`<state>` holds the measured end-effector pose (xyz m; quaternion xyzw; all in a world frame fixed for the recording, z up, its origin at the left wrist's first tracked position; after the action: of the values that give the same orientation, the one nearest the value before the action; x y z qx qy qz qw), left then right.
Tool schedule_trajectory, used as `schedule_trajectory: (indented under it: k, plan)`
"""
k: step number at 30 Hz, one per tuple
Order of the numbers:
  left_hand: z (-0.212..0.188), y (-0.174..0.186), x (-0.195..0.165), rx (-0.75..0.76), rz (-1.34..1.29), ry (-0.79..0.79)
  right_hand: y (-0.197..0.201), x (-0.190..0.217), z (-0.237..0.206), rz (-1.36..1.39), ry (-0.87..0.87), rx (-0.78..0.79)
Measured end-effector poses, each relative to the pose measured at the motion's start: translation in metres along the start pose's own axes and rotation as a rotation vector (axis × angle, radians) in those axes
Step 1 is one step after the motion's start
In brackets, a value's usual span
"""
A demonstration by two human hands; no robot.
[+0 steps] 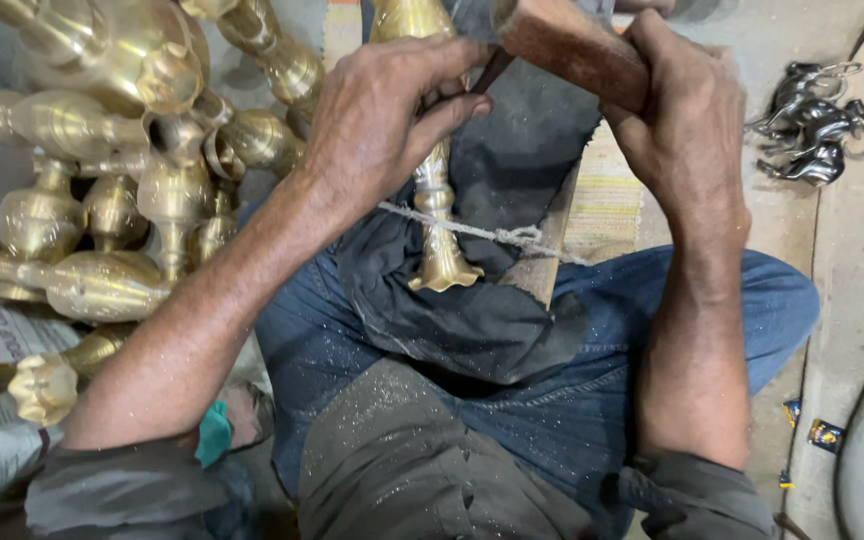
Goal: The person sits on the floor with a brass vase held against a padded rest and uses a small chisel and a wooden mallet to hand-engrave decorative patterns into the vase's surface, repositioning the vase and chisel repeatedly as they work around it.
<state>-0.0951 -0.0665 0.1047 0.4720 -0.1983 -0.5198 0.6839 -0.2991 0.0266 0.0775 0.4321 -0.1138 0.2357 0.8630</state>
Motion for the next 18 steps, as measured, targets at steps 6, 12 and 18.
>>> schedule_trajectory:
  k: [6,12,18]
  plan:
    - [0.001,-0.001,0.002,0.002,-0.027,-0.008,-0.017,-0.035,-0.008,0.354,-0.374,0.025]
    - [-0.001,0.002,0.002,-0.015,-0.075,-0.033,-0.013,-0.031,-0.008,0.439,-0.237,-0.051]
    - [-0.003,-0.002,0.006,0.007,-0.099,-0.003,-0.021,-0.045,-0.010,0.515,-0.455,-0.057]
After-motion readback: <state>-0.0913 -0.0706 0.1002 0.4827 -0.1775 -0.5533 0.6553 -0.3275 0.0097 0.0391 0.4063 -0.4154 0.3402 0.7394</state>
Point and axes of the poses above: each hand's wrist, its own z-axis towards the middle knuckle, its own y-axis out of the back of the hand, x = y × z, the point moved 7 cm from there along z, towards the middle knuckle, and after that the axes turned 14 degrees about z, right-handed, at the moved point
